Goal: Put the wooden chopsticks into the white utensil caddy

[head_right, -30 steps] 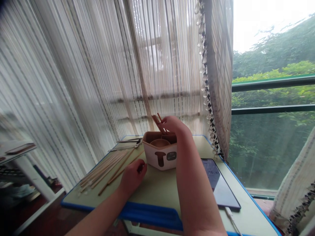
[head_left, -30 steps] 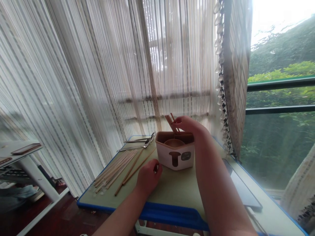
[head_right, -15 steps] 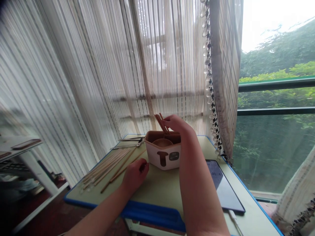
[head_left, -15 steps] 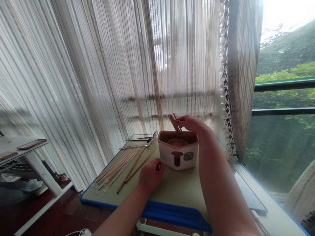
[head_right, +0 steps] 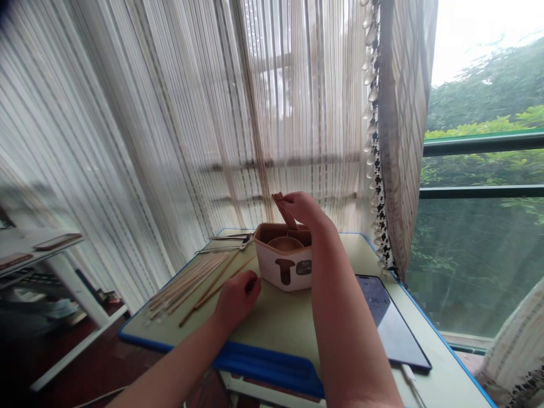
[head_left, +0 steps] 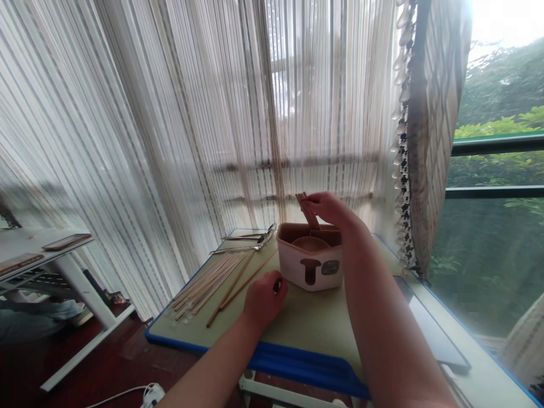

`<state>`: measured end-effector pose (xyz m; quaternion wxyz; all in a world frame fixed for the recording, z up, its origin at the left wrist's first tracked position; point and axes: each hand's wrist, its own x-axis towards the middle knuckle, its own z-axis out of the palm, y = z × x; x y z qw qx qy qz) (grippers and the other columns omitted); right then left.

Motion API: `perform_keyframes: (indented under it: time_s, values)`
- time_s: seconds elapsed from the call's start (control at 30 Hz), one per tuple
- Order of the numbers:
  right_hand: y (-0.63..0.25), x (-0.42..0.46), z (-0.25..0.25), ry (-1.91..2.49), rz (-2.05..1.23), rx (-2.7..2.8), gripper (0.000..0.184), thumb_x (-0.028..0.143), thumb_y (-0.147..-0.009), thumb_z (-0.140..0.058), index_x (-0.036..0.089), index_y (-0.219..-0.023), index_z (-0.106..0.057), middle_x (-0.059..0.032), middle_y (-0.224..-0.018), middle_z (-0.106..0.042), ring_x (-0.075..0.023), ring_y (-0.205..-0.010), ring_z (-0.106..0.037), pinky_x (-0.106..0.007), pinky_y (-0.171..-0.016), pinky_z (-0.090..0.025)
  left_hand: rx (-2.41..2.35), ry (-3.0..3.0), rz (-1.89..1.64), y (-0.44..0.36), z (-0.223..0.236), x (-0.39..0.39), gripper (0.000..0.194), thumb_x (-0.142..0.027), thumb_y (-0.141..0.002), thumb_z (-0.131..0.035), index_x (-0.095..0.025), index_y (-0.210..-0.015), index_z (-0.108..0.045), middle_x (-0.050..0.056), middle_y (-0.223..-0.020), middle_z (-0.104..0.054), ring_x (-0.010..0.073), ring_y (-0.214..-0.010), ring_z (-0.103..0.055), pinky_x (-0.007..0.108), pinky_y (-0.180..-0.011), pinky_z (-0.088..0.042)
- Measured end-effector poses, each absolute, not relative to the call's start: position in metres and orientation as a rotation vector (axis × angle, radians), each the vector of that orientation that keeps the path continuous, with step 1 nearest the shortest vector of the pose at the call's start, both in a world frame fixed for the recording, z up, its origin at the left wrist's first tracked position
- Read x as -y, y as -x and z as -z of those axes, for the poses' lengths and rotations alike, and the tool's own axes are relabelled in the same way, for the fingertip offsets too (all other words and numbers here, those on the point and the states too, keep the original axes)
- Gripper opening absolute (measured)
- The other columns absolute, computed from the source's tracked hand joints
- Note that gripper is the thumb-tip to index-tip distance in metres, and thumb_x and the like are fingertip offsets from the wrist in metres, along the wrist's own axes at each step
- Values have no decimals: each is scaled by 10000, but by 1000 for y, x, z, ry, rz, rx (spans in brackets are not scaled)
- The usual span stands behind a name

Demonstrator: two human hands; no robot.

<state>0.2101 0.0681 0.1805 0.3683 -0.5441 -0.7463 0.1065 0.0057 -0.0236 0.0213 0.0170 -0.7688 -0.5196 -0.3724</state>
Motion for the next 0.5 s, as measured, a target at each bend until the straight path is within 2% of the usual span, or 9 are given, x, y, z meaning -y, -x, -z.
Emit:
perform_keyframes:
  time_s: [0.3, 0.5]
  values:
    - [-214, -74, -178, 1356, -277, 1961, 358, 460, -793, -533, 157, -905, -687, -35, -710, -663, -136, -627, -558, -230, -584, -392, 1656, 2353, 1147, -4, -21, 22, 169, -264, -824, -446, -195, -714, -554, -3, -644, -570, 117, -608, -513, 239, -604, -343]
    - [-211, -29, -208, 1243, 102, 1776, 428, 380, -738, -604, 146, -1095, -616, -83, -906, -675, -189, -781, -602, -309, -694, -450, 1785, 2259, 1036, -3, -20, 21, 194, -286, -839, -427, -202, -722, -559, 10, -689, -601, 134, -652, -546, 251, -615, -354]
